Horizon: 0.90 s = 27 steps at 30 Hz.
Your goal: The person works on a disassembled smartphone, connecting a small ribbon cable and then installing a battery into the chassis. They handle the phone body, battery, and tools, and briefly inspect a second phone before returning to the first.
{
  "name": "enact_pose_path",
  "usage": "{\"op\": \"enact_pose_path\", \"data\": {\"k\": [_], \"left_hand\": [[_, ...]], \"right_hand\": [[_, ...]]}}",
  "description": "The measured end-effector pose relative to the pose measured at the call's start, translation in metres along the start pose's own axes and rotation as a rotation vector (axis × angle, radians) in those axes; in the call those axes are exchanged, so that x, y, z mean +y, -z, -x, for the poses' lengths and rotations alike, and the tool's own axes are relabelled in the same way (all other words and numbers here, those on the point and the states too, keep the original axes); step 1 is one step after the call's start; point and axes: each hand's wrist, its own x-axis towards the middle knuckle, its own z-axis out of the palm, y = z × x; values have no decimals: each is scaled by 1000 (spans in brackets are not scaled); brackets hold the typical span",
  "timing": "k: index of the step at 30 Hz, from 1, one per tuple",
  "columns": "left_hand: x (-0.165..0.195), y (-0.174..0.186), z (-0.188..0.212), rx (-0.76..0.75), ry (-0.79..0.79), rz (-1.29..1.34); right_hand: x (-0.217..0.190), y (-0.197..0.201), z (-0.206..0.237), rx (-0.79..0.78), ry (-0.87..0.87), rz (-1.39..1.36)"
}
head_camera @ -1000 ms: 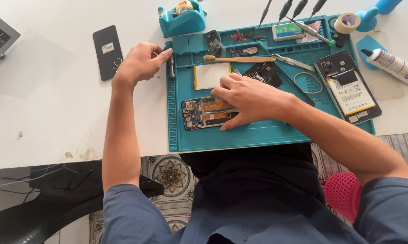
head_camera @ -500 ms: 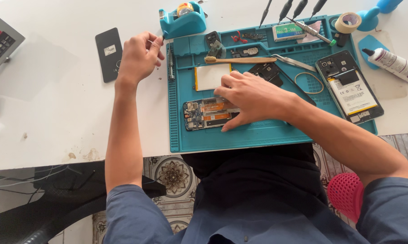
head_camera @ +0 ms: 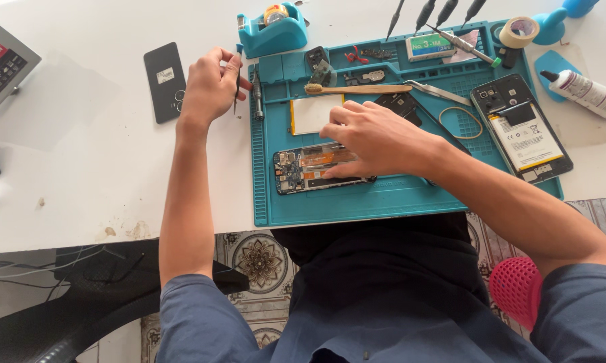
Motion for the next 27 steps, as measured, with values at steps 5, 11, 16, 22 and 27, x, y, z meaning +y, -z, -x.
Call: {"op": "enact_pose_path", "data": {"k": [5, 11, 16, 22, 27], "left_hand": [[2, 0, 1, 22, -2, -23], [4, 0, 0, 92, -70, -78], [0, -1, -2, 101, -219, 236], [-1, -10, 1, -238, -326, 668], [5, -37, 6, -424, -375, 747]], "right_hand": [[-1, 1, 0, -26, -27, -12], [-1, 3, 1, -4, -9, -19], [1, 1, 0, 38, -17, -40], [9, 3, 1, 325, -4, -63], [13, 3, 0, 399, -92, -153]]}}
